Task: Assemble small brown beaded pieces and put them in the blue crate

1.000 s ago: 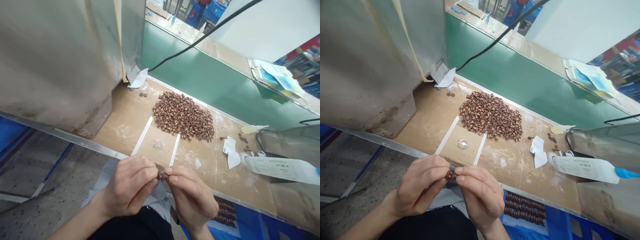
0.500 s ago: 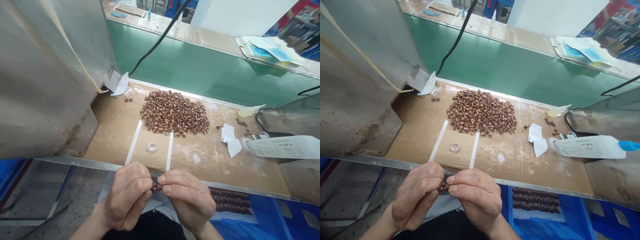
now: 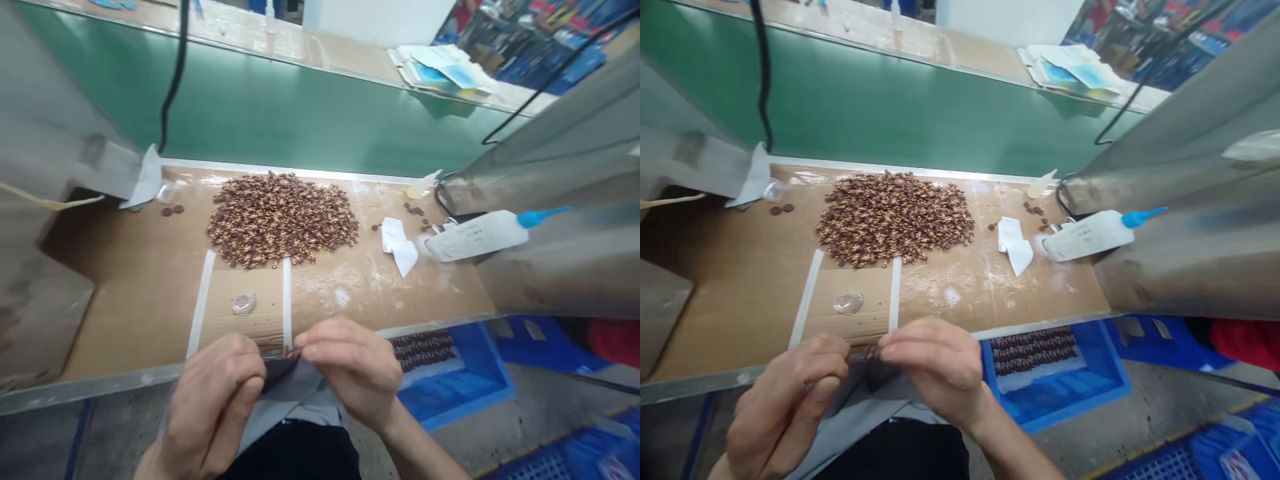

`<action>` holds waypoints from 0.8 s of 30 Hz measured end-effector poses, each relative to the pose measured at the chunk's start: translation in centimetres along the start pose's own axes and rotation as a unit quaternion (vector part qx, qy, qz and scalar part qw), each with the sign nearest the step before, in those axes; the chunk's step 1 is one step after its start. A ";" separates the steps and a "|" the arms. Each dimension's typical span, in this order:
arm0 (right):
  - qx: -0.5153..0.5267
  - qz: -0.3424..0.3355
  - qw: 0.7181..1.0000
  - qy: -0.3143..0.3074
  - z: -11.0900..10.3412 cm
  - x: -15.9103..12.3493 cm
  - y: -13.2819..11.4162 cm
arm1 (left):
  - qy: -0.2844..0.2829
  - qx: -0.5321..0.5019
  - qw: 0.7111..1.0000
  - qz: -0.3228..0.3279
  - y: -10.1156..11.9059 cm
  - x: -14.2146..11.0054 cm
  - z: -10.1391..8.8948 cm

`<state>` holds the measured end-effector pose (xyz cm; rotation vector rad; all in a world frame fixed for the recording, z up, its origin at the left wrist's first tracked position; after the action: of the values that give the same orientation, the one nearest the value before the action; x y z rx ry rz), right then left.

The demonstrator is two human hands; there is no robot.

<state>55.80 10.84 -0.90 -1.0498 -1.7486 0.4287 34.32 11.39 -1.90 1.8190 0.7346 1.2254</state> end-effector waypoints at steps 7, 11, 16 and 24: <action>-0.398 0.087 0.911 -0.067 -9.9 -2.2 7.8 | 0.000 -0.006 0.999 -0.050 -1.8 -1.0 1.3; -0.427 0.070 0.895 -0.112 -10.3 -3.4 9.7 | -0.004 -0.003 0.998 -0.062 -2.0 -1.5 2.4; -0.447 0.097 0.876 -0.153 -9.6 -4.0 10.7 | -0.003 0.030 0.997 -0.069 -1.9 -1.9 2.8; -0.411 0.165 0.879 -0.178 -10.2 -2.9 11.1 | -0.017 0.072 0.996 -0.049 -3.1 -3.3 2.0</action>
<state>70.18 12.82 -5.88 -1.9951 -2.1438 0.0570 34.89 9.68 -6.51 1.8911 0.9017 1.0989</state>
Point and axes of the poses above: each hand's wrist, its own x-axis towards the middle knuckle, its own z-axis out of the palm, y = z × x, the point moved 9 cm from there along x, towards the middle knuckle, and after that the axes turned 14 degrees about -x, right-handed, at the moved point
